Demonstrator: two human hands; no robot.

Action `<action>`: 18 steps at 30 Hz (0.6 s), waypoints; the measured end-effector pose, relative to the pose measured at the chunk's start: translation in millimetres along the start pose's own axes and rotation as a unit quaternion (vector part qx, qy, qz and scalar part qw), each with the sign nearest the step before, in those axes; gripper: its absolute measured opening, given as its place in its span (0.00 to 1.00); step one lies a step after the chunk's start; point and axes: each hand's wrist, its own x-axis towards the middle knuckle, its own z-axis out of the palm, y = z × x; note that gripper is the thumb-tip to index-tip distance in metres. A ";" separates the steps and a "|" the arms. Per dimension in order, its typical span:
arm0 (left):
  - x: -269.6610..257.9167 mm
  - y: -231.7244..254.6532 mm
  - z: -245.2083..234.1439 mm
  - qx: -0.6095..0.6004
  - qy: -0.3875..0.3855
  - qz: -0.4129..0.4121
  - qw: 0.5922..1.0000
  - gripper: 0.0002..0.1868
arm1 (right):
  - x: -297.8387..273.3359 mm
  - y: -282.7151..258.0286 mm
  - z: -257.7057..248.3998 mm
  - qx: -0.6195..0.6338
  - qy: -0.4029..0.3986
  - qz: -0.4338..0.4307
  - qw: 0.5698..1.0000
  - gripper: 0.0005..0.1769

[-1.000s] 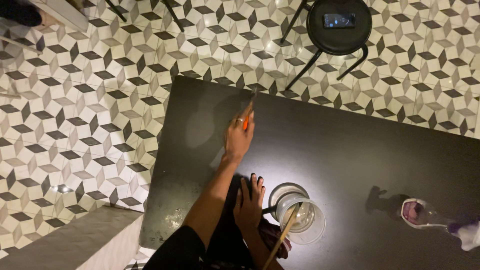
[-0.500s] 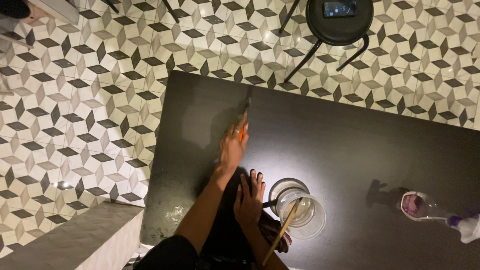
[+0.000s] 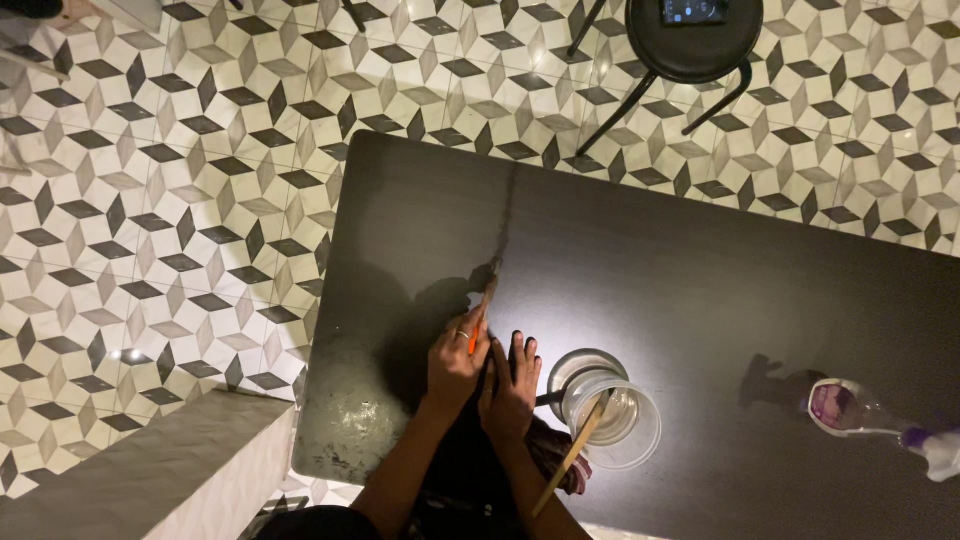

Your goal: The person scrubs a dark table surface with a cleaning pad and liquid from a bowl, then uses a paintbrush to apply a liquid in long strokes across the table.

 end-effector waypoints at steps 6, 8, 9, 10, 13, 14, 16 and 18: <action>2.7 11.8 -17.6 -0.165 -0.023 -0.174 0.971 0.16 | 0.2 -1.2 4.0 -0.011 0.019 -0.001 1.000 0.22; 11.3 13.3 -26.3 -0.178 -0.051 -0.207 0.961 0.18 | 1.0 0.8 5.8 -0.016 0.025 -0.007 1.000 0.21; 14.6 13.3 -30.2 -0.183 -0.064 -0.223 0.955 0.19 | 0.9 0.5 6.1 -0.017 0.032 -0.008 0.999 0.21; 17.4 13.6 -32.8 -0.179 -0.054 -0.214 0.959 0.18 | 1.1 -0.7 5.8 -0.018 0.039 -0.010 0.999 0.21; 21.9 13.6 -33.5 -0.166 -0.031 -0.196 0.966 0.17 | 1.0 -6.0 1.2 -0.002 0.037 -0.006 0.999 0.22; 22.3 13.3 -31.8 -0.164 -0.031 -0.196 0.966 0.17 | 0.7 -7.1 -0.8 0.005 0.032 -0.003 0.999 0.23; 20.4 11.9 -31.1 -0.167 -0.037 -0.203 0.964 0.17 | 1.5 -8.6 -1.0 0.004 0.043 -0.009 0.999 0.23; 19.0 9.4 -32.0 -0.178 -0.049 -0.218 0.958 0.16 | 2.1 -7.7 -0.3 -0.001 0.042 -0.010 0.999 0.24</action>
